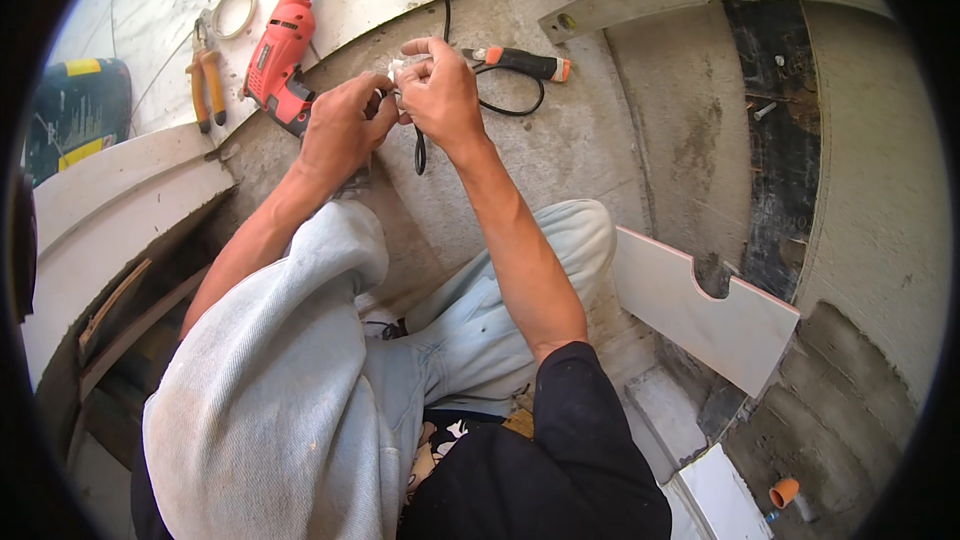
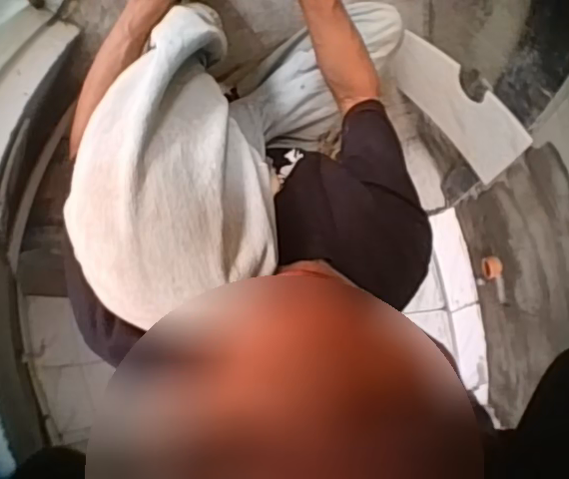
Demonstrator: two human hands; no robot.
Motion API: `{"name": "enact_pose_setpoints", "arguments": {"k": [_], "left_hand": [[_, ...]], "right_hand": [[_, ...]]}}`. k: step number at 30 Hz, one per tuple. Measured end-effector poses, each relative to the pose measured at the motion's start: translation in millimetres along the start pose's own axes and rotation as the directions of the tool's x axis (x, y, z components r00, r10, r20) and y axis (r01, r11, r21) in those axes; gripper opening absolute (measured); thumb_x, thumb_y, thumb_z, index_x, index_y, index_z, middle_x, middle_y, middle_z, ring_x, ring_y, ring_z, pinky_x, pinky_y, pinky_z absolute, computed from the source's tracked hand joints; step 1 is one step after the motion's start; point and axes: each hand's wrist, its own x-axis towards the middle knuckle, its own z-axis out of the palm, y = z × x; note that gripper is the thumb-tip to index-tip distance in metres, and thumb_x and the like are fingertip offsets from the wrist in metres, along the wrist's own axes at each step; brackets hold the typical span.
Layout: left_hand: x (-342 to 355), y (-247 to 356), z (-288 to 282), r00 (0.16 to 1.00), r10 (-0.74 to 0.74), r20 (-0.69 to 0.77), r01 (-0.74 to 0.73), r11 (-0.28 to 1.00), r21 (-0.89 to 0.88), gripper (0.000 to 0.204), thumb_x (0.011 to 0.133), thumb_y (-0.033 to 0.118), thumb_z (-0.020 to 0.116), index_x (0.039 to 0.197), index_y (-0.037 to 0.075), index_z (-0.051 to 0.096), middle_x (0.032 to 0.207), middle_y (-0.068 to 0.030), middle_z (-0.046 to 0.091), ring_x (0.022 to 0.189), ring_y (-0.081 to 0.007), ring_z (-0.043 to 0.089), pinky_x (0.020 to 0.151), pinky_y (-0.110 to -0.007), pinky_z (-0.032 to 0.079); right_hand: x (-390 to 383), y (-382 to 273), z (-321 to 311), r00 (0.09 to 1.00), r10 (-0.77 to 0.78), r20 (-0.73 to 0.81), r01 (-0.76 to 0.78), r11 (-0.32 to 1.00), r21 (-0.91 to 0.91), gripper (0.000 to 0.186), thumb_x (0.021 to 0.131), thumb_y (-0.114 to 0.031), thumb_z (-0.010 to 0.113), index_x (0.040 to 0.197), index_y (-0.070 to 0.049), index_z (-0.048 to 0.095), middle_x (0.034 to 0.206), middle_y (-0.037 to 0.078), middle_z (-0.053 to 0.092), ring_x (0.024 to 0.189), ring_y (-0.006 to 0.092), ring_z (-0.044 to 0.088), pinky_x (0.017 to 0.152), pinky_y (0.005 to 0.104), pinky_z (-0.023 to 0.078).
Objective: The person is wiring an electrical socket on a wall using tools like a drill and tape.
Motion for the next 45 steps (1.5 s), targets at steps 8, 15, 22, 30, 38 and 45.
{"name": "enact_pose_setpoints", "arguments": {"k": [8, 15, 22, 30, 38, 45], "left_hand": [[9, -8, -7, 0.991, 0.085, 0.106, -0.090, 0.995, 0.036, 0.016, 0.084, 0.009, 0.062, 0.099, 0.002, 0.065, 0.075, -0.0170, 0.064, 0.065, -0.0325, 0.063, 0.064, -0.041, 0.050], [22, -4, -21, 0.941, -0.143, 0.306, 0.174, 0.982, -0.074, 0.019, 0.085, 0.010, 0.061, 0.101, 0.001, 0.062, 0.064, -0.0137, 0.059, 0.059, -0.0251, 0.058, 0.062, -0.037, 0.048], [16, -9, -25, 0.960, -0.148, 0.239, 0.185, 0.972, -0.143, 0.018, 0.086, 0.013, 0.063, 0.098, 0.000, 0.062, 0.069, -0.0169, 0.060, 0.061, -0.0299, 0.060, 0.061, -0.038, 0.048], [18, 3, -20, 0.924, -0.253, 0.286, 0.323, 0.918, -0.231, 0.017, 0.093, 0.011, 0.062, 0.105, 0.000, 0.061, 0.070, -0.0072, 0.057, 0.062, -0.0118, 0.052, 0.060, -0.029, 0.045], [21, -31, -17, 0.892, -0.161, 0.423, 0.297, 0.913, -0.279, 0.017, 0.096, 0.015, 0.064, 0.105, 0.002, 0.060, 0.072, -0.0013, 0.057, 0.066, -0.0086, 0.052, 0.061, -0.027, 0.044], [25, -33, -21, 0.821, -0.173, 0.544, 0.422, 0.825, -0.376, 0.017, 0.097, 0.016, 0.065, 0.106, 0.002, 0.061, 0.075, 0.0006, 0.060, 0.068, -0.0063, 0.057, 0.061, -0.023, 0.046]], "right_hand": [[1, 4, -1, 0.990, -0.091, -0.106, 0.073, 0.985, -0.156, 0.028, 0.091, -0.002, 0.057, 0.118, 0.005, 0.058, 0.092, 0.012, 0.066, 0.074, 0.0189, 0.069, 0.060, 0.0302, 0.060], [-1, 11, -10, 0.975, -0.220, 0.045, 0.224, 0.951, -0.211, 0.026, 0.083, 0.001, 0.059, 0.109, 0.002, 0.063, 0.099, 0.014, 0.065, 0.089, 0.0211, 0.067, 0.075, 0.0332, 0.056], [-80, -6, 24, 0.986, 0.072, 0.150, -0.007, 0.919, -0.394, 0.025, 0.086, -0.002, 0.057, 0.110, 0.004, 0.062, 0.115, 0.027, 0.060, 0.104, 0.0444, 0.059, 0.095, 0.0489, 0.047], [-44, 66, 37, 0.885, -0.428, -0.182, 0.322, 0.847, -0.422, 0.066, 0.091, -0.003, 0.056, 0.151, 0.005, 0.029, 0.149, 0.034, 0.036, 0.133, 0.0447, 0.045, 0.109, 0.0489, 0.040], [-32, 65, 30, 0.972, -0.132, -0.194, 0.194, 0.917, 0.348, 0.034, 0.094, -0.011, 0.067, 0.126, 0.001, 0.065, 0.117, 0.011, 0.070, 0.096, 0.0143, 0.065, 0.083, 0.0273, 0.053], [-32, 60, 23, 0.981, -0.067, -0.184, 0.113, 0.961, 0.252, 0.023, 0.092, -0.014, 0.070, 0.109, 0.001, 0.072, 0.092, 0.006, 0.074, 0.077, 0.0085, 0.064, 0.069, 0.0241, 0.053]]}}
